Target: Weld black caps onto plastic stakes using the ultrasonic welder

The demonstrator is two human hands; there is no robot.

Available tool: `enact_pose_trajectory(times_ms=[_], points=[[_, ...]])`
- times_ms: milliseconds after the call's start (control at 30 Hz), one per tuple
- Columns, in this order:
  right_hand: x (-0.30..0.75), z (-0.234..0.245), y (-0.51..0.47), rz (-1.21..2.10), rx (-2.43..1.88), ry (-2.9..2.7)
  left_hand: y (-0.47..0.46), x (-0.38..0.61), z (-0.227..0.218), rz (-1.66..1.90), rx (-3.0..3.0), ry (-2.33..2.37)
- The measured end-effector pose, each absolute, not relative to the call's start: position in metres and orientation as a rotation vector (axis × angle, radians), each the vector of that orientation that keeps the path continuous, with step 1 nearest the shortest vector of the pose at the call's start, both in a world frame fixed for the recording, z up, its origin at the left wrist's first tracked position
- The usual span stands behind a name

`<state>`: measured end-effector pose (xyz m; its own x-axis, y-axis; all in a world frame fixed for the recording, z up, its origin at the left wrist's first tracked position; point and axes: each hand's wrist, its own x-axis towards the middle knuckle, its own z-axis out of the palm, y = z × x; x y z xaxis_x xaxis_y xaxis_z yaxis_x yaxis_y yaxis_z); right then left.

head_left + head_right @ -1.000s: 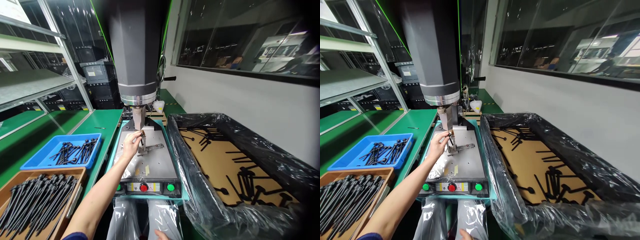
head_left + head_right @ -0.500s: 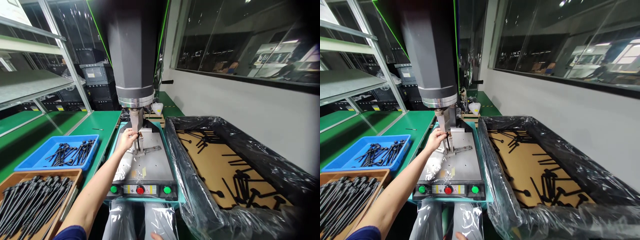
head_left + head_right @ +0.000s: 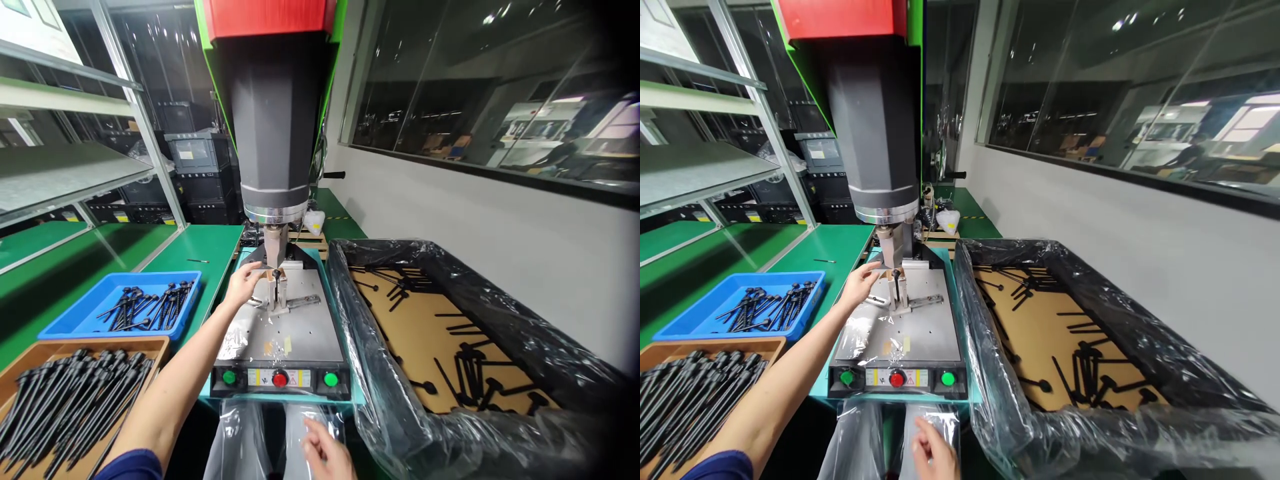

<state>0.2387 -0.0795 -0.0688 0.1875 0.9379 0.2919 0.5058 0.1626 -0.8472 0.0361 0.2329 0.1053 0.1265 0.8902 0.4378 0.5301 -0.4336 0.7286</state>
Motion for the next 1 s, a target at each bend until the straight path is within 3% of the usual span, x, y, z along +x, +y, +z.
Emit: enact_pose_trajectory(times_ms=[100, 200, 433, 667, 1000], points=[[0.262, -0.030, -0.044, 0.715, -1.465, -1.403, 0.222, 0.004, 0.091, 1.066, 1.903, 1.669], [0.282, 0.001, -0.002, 0.638, -1.485, -1.316, 0.209, -0.029, 0.071, 0.863, 1.852, 1.803], [0.303, 0.011, 0.103, 0.492, -1.866, -1.249, 0.188, -0.060, 0.036, 0.596, 1.686, 1.971], [0.311, 0.009, 0.157, 0.375, -2.075, -1.262, 0.199, -0.058, 0.023, 0.645, 1.595, 1.900], [0.315, -0.004, 0.188, 0.516, -2.045, -1.242, 0.201, -0.057, 0.011, 0.857, 1.323, 1.607]])
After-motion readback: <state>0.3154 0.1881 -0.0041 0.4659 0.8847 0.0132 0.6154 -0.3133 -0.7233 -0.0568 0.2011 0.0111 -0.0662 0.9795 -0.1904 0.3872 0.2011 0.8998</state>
